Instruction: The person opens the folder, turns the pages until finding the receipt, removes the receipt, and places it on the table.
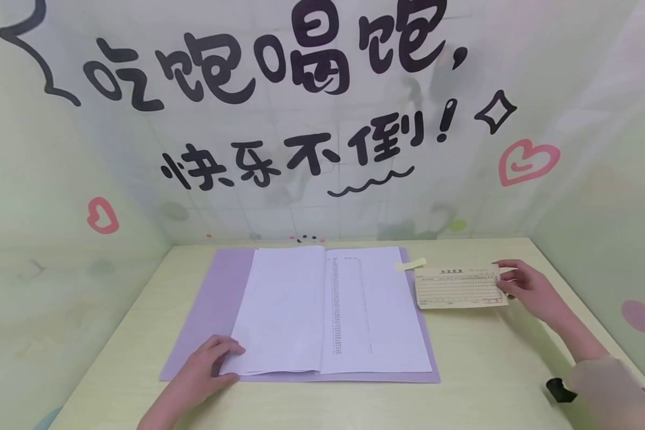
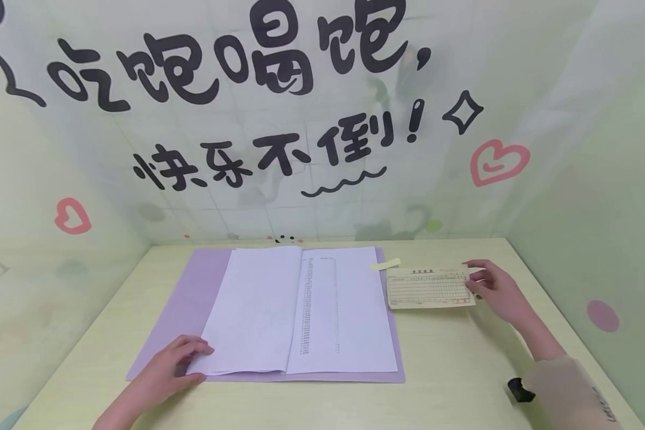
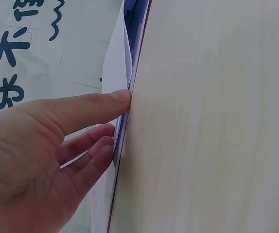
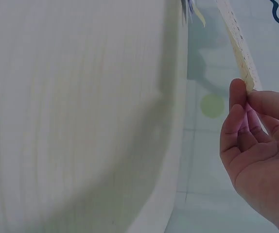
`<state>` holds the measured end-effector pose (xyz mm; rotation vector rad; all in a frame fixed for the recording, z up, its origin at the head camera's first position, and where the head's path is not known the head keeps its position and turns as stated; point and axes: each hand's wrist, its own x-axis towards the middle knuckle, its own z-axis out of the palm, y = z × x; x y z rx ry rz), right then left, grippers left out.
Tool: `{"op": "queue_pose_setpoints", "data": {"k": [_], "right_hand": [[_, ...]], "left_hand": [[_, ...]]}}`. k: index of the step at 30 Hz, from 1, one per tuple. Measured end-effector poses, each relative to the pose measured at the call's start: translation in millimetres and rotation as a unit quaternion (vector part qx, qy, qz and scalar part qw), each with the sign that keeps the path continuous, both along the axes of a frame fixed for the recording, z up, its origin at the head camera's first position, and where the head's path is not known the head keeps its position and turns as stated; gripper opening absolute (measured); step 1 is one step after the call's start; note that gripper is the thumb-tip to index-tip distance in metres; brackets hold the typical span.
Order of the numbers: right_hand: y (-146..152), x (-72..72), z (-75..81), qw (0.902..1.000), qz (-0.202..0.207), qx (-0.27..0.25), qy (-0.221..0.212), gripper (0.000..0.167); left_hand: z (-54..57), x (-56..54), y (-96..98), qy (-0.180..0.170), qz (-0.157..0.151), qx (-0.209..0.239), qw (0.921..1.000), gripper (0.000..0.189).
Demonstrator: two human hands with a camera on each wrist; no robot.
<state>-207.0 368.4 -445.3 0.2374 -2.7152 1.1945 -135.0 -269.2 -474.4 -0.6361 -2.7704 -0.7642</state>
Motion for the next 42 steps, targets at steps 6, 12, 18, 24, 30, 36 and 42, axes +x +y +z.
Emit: {"op": "queue_pose_setpoints", "data": {"k": [6,12,18,24,30,36,42], "right_hand": [[21.2,1.4,-6.9,0.9997,-0.022,0.003,-0.003,0.04],[28.6,2.6,-15.3,0.9993,-0.026,0.005,-0.025,0.042],[29.1,0.9,-21.5,0.9987,-0.022,0.016,-0.042,0.041],[26.2,0.5,-21.9,0.9972,-0.024,0.035,-0.062,0.042],[25.0,0.4,-22.7,0.9953,-0.018,0.043,-0.085,0.047],[23.6,-2.8,-21.9,0.9925,-0.006,0.077,-0.095,0.046],[23.5,-4.1,-20.7,0.9888,-0.024,0.104,-0.104,0.047]], "left_hand": [[1.5,0.2,1.1,-0.006,-0.002,0.004,1.0,0.041],[2.5,0.5,1.3,-0.022,0.006,-0.001,0.9997,0.041],[-0.3,1.7,-0.2,-0.009,0.005,-0.004,0.9999,0.041],[-1.4,1.4,-1.8,0.005,-0.011,0.003,0.9999,0.042],[0.2,0.0,-1.9,-0.018,-0.004,0.001,0.9998,0.04],[-0.3,-0.3,-2.9,-0.01,-0.009,-0.003,0.9999,0.04],[-1.1,0.2,-2.4,-0.008,0.0,-0.003,1.0,0.041]]}}
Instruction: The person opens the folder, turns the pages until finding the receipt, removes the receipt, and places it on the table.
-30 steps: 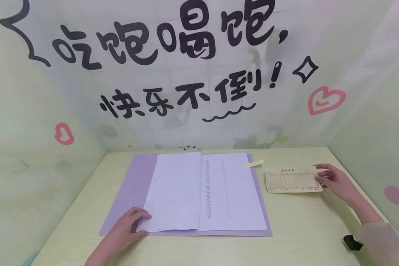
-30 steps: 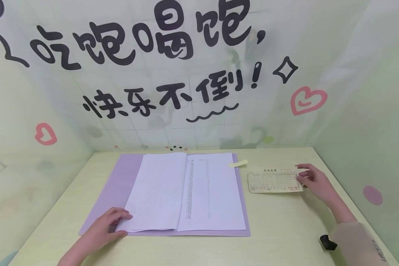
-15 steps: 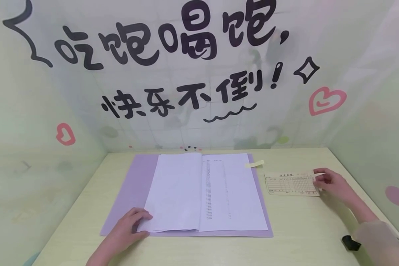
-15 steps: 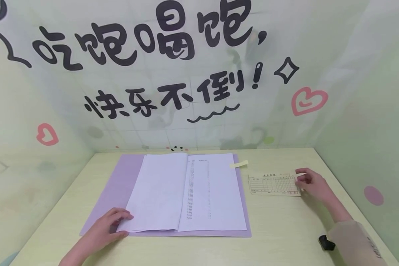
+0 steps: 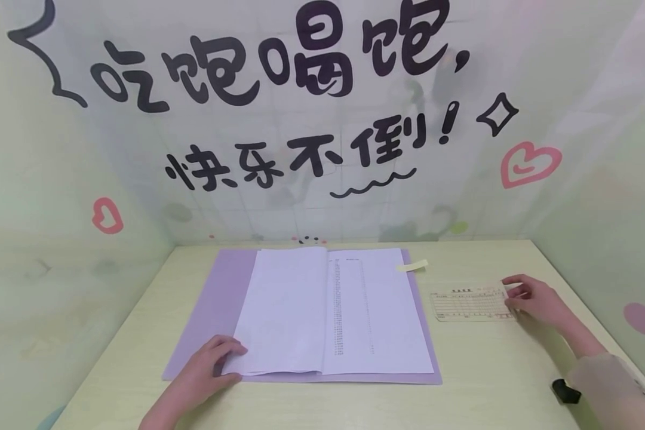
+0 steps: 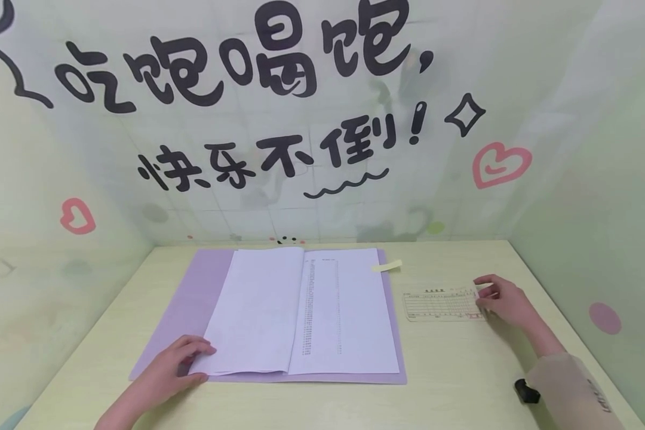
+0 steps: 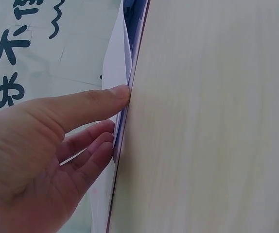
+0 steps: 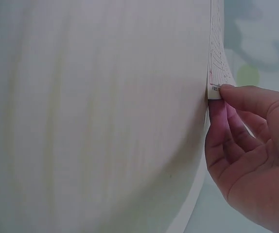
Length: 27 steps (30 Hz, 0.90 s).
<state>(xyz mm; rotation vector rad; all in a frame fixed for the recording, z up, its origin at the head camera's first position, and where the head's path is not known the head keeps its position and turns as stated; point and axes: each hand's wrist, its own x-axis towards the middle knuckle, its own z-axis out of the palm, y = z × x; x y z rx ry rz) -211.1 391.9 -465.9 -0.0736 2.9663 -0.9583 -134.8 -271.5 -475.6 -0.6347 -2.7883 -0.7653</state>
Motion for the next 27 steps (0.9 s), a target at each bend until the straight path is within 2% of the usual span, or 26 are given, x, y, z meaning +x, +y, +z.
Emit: {"op": "queue_pose_setpoints", "data": {"k": [8,27], "right_hand": [[-1.1,0.5,-0.2,0.9998,-0.017,0.003,-0.01,0.048],[0.8,2.5,-1.5,0.9997,0.003,-0.008,-0.024,0.049]], "left_hand": [[3.5,-0.6,-0.2,-0.024,-0.01,-0.007,0.9996,0.039],[6.8,0.4,0.1,-0.044,0.003,-0.019,0.9989,0.039]]}}
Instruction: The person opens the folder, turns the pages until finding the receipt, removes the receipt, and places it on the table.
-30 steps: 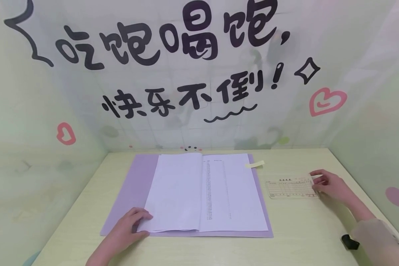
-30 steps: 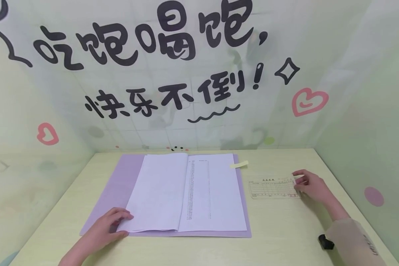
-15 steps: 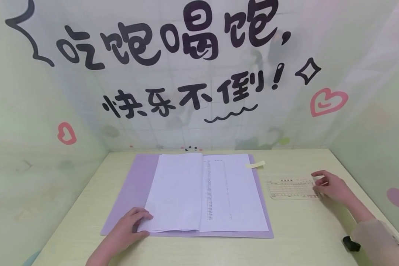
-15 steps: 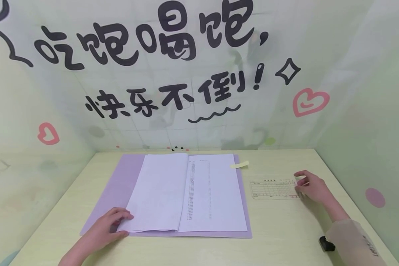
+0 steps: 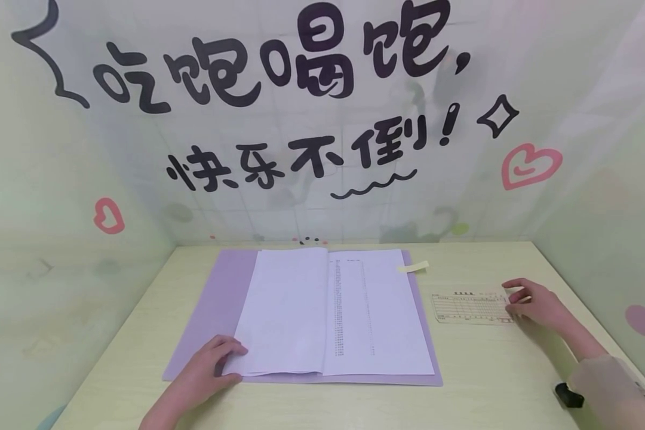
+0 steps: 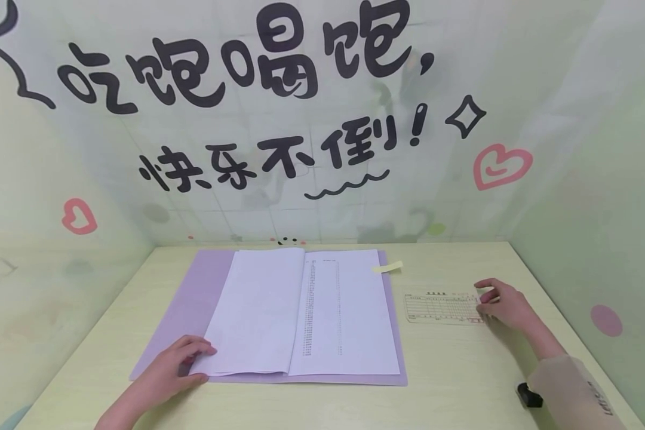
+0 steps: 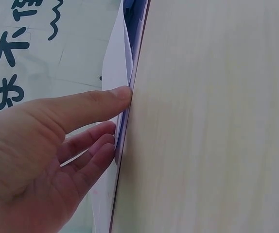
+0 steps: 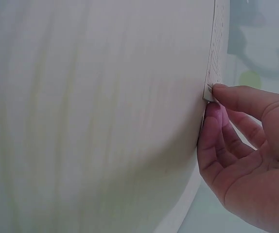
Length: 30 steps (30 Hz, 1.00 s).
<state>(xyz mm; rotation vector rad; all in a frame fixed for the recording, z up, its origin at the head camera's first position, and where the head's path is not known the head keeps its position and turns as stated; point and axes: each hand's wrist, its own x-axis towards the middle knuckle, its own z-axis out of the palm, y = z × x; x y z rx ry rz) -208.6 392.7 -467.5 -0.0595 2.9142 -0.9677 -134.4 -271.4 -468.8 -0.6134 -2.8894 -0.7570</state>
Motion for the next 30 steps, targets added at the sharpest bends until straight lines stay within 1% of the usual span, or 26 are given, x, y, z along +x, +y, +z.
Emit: {"op": "queue_pose_setpoints", "data": {"k": [8,13,18,22,28,30], "right_hand": [[0.0,0.0,-1.0,1.0,0.002,-0.001,-0.002,0.049],[-0.2,-0.5,-1.1,1.0,0.004,0.0,0.0,0.049],[-0.1,-1.4,-0.5,1.0,0.001,0.005,0.0,0.048],[-0.8,-1.2,-0.9,1.0,-0.002,0.005,-0.001,0.051],[-1.3,-0.5,-0.9,0.9999,0.001,0.01,0.007,0.056],[-1.6,0.1,-0.1,0.9997,0.0,0.021,0.014,0.055]], "left_hand": [[-0.1,-0.4,-0.8,-0.002,-0.002,0.003,1.0,0.039],[0.3,-2.1,-0.9,-0.013,-0.003,0.004,0.9999,0.038],[-0.2,-5.5,-0.7,-0.013,-0.012,0.004,0.9998,0.037],[1.9,-7.4,-0.4,-0.013,-0.02,0.003,0.9997,0.036],[7.1,-7.7,1.1,-0.026,-0.009,-0.004,0.9996,0.038],[8.6,-7.9,1.5,-0.026,-0.004,-0.009,0.9996,0.04]]}}
